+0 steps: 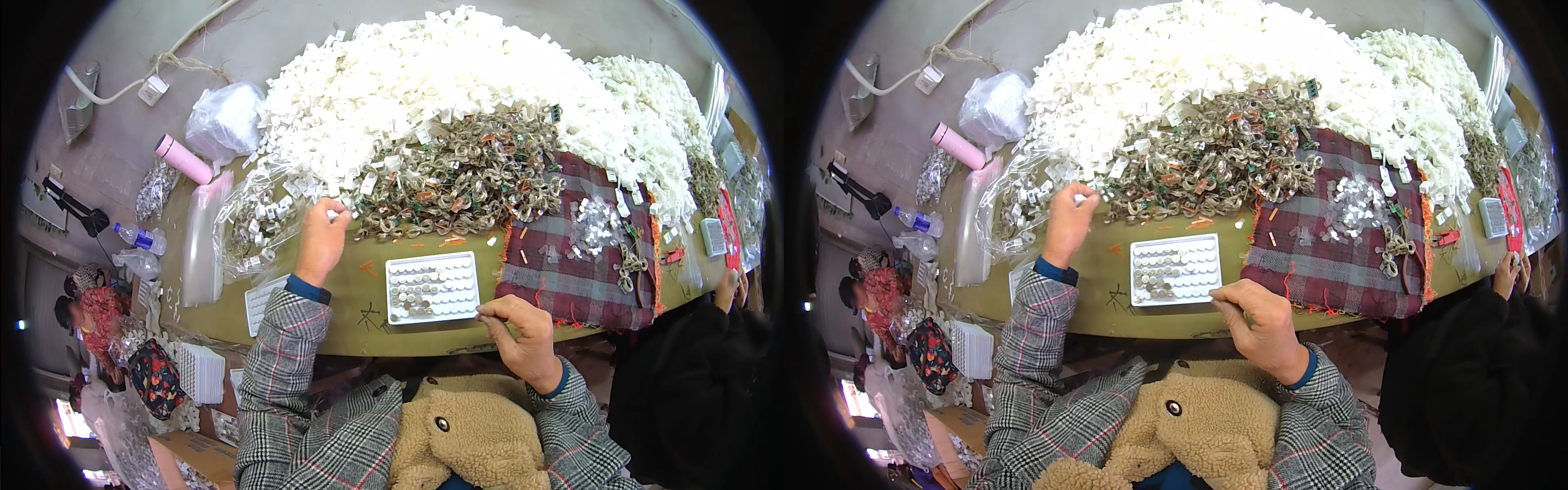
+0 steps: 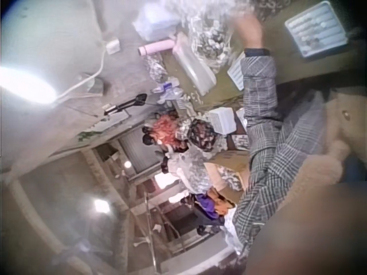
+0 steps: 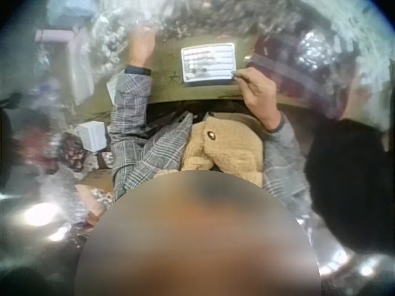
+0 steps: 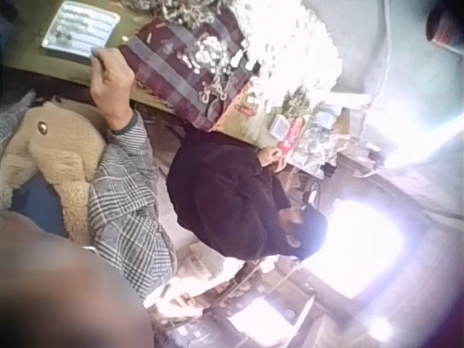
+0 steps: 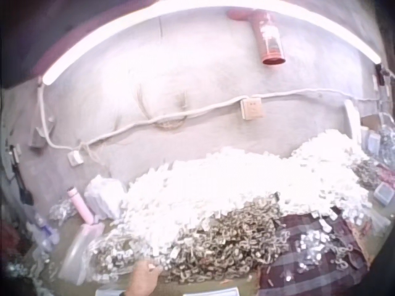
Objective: The person assembles small white plastic housings with internal components by hand. They pick up housings and components from a cluttered table, insert the components into the housings, and place the assembled units into a white tray. The person repeats this process throughout the clip.
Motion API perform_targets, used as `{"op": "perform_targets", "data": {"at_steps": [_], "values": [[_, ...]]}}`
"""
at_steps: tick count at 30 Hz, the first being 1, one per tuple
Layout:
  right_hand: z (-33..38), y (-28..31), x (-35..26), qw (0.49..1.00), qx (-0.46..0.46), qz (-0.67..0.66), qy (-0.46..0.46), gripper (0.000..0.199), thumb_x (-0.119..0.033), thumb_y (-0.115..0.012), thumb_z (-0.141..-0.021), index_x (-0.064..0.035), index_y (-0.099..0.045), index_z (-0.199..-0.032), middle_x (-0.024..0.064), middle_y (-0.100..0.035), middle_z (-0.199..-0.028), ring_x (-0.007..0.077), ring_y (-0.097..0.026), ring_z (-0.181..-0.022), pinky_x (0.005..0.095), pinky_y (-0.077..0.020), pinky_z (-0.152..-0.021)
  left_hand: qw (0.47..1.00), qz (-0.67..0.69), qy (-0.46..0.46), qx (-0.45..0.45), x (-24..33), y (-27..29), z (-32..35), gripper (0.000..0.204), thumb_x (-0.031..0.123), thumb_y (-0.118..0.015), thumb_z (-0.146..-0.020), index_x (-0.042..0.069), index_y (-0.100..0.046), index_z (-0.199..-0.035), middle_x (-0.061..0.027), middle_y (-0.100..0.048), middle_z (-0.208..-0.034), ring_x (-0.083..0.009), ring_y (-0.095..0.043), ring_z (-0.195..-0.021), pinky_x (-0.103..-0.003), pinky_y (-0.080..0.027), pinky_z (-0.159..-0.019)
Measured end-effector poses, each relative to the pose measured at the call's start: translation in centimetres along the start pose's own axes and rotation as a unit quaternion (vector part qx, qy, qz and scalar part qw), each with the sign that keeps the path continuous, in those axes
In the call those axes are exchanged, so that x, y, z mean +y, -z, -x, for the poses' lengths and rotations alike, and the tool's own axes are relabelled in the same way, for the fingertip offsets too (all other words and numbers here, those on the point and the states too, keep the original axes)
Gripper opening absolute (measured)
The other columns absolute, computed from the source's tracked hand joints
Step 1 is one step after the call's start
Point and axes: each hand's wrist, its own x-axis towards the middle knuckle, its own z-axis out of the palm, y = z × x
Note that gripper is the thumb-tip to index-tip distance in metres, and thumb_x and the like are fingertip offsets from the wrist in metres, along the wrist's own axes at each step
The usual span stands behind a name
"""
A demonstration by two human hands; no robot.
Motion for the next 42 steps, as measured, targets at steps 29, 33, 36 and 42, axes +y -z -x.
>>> {"op": "perform_targets", "data": {"at_steps": [29,33,36,42], "values": [[-1.8,-4.7,-3.8,0.959,-0.054,-0.236,-0.146,0.014,-0.005,-0.059,-0.098,0.0055,-0.063,-0.106,0.006,-0.067,-0.086,0.0101,-0.063,-0.073,0.0239,-0.0508,-0.063,0.932,0.115,-0.337,-0.068,12.5,3.7,12.9,0.033,-0.008,-0.071,-0.079,0.001,-0.061,-0.109,-0.0148,-0.064,-0.098,-0.0298,-0.066,-0.087,-0.034,-0.054,-0.072],[-1.7,-4.5,-4.2,0.941,-0.079,-0.288,-0.16,0.018,-0.015,-0.06,-0.1,0.0024,-0.064,-0.101,0.003,-0.065,-0.08,0.0066,-0.057,-0.066,0.0218,-0.047,-0.058,0.918,0.131,-0.369,-0.065,11.6,4.1,13.5,0.033,-0.01,-0.066,-0.08,0.0,-0.06,-0.11,-0.0154,-0.064,-0.1,-0.0321,-0.065,-0.091,-0.036,-0.055,-0.077],[-1.7,-4.7,-4.3,0.92,-0.103,-0.318,-0.204,0.019,-0.017,-0.061,-0.1,0.0017,-0.063,-0.098,0.0029,-0.064,-0.077,0.0063,-0.056,-0.063,0.0215,-0.0456,-0.056,0.917,0.142,-0.369,-0.059,11.3,4.3,13.9,0.029,-0.01,-0.069,-0.08,0.001,-0.062,-0.106,-0.0138,-0.067,-0.098,-0.0287,-0.067,-0.089,-0.035,-0.054,-0.078],[-1.6,-4.7,-3.9,0.789,-0.167,-0.51,-0.301,0.014,-0.013,-0.06,-0.099,0.0005,-0.059,-0.099,0.003,-0.062,-0.076,0.0066,-0.051,-0.056,0.0244,-0.0522,-0.064,0.923,0.244,-0.254,-0.152,10.2,4.7,14.3,0.024,-0.008,-0.069,-0.084,-0.001,-0.065,-0.106,-0.0114,-0.07,-0.101,-0.0211,-0.068,-0.091,-0.032,-0.054,-0.08]]}}
